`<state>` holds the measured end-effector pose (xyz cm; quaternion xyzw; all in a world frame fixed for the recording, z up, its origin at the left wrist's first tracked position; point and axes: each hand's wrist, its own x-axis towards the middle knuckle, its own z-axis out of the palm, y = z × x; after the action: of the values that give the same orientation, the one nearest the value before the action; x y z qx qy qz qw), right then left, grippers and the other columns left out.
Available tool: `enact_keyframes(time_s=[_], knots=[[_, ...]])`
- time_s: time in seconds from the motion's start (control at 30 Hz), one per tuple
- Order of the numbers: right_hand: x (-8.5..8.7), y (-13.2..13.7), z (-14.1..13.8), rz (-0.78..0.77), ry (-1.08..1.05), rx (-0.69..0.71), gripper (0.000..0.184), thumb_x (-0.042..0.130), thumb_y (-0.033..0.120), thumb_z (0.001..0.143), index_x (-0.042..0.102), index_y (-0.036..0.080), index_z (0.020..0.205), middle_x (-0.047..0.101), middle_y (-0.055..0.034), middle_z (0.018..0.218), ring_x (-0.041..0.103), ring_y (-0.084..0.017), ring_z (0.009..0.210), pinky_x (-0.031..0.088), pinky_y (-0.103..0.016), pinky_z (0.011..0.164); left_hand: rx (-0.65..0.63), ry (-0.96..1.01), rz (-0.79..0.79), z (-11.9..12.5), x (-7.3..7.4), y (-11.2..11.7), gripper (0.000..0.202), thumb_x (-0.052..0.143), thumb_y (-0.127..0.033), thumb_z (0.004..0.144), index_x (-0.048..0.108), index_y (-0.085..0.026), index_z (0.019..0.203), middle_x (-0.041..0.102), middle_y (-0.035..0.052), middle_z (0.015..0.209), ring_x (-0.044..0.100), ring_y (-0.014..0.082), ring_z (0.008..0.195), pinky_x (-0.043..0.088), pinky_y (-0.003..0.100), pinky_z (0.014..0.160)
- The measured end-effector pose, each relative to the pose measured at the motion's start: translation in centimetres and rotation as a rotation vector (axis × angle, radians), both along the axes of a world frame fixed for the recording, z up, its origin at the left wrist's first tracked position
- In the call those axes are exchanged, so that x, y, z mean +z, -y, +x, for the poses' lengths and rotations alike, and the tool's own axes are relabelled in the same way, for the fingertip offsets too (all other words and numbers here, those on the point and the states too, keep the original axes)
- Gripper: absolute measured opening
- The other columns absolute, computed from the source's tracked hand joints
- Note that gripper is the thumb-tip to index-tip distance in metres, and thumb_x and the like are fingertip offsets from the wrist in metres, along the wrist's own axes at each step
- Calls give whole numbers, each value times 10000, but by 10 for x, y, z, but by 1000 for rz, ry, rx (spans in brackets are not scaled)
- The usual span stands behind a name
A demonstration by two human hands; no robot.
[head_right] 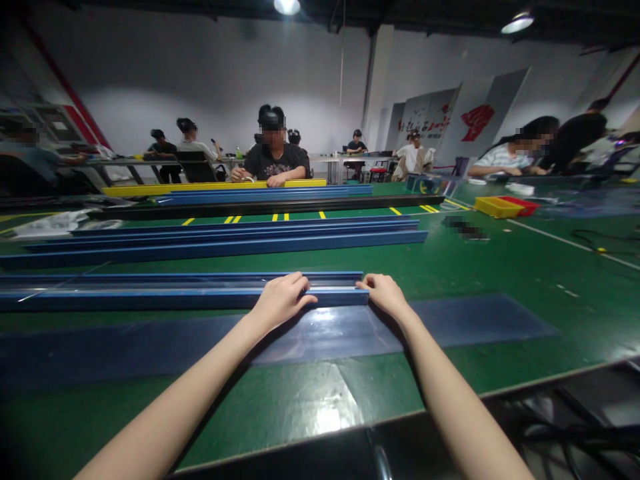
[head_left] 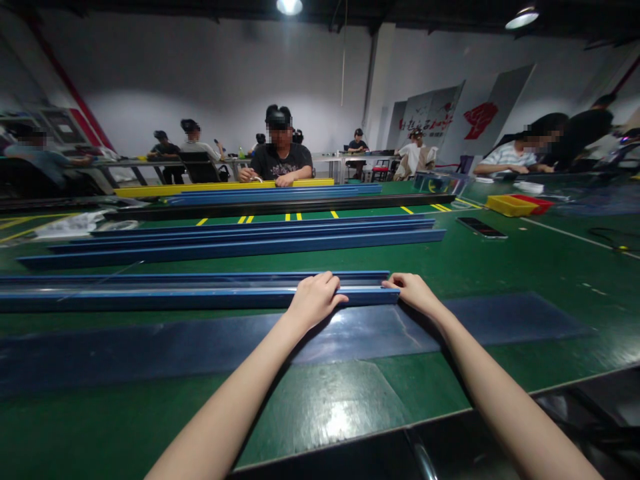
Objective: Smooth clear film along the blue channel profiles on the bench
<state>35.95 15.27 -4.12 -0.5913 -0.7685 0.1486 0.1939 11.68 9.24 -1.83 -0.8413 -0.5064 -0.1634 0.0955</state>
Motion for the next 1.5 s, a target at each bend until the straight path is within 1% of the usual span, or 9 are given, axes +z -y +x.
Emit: enact_keyframes(time_s=[0.23,0.4,0.57,0.83,1.1,1.23,1.33,1.4,1.5], knots=[[1,2,0,1,34,0,364,407,479,764,517,196,563,558,-26,566,481,-130,544,298,-226,517,61,-14,-44,5,0,3,237,476,-413,830,533,-184,848,581,40,866,549,179,829,411,260,657],[7,4,2,30,-28,19,367,385,481,757,483,193,550,529,-12,542,462,-125,538,296,-228,522,46,-57,-11,5,-3,3,241,443,-412,847,524,-186,869,584,33,877,545,183,850,414,267,671],[13,6,4,32,-54,-27,369,360,480,753,478,194,551,496,-1,493,458,-126,517,296,-229,514,34,-77,28,4,-7,3,255,433,-417,850,526,-179,859,587,32,865,545,186,838,405,273,666],[9,5,4,105,-22,-20,336,369,422,771,536,183,604,575,-25,578,501,-135,558,301,-229,529,-5,-119,82,3,-14,-1,270,404,-416,865,534,-180,853,592,32,856,540,186,819,376,286,650],[7,4,5,123,125,8,326,357,383,809,556,192,634,612,-49,642,541,-151,618,313,-229,553,-29,-116,106,3,-18,-1,266,393,-404,873,529,-177,851,591,30,856,538,180,806,369,284,651],[10,7,3,154,79,8,373,329,411,830,562,196,632,615,-47,665,544,-154,638,325,-231,569,-29,-127,85,3,-16,-2,270,376,-408,878,525,-182,865,590,28,876,542,184,823,387,287,671],[14,11,1,212,-51,-1,444,273,447,851,551,191,618,603,-39,652,533,-148,629,335,-234,579,-30,-138,38,2,-10,-2,270,372,-410,879,520,-184,889,591,27,903,551,180,836,404,282,680],[17,14,-2,238,-126,42,464,259,466,857,546,188,621,584,-27,623,517,-139,607,339,-232,574,-30,-147,-5,2,-6,-2,273,373,-413,878,515,-183,910,589,29,916,558,180,842,414,278,677],[22,21,-9,253,-93,146,410,355,500,824,540,186,638,560,-9,609,485,-127,576,330,-229,550,-35,-155,-63,2,-1,-2,274,372,-411,877,505,-176,925,586,39,920,559,190,862,425,281,684]])
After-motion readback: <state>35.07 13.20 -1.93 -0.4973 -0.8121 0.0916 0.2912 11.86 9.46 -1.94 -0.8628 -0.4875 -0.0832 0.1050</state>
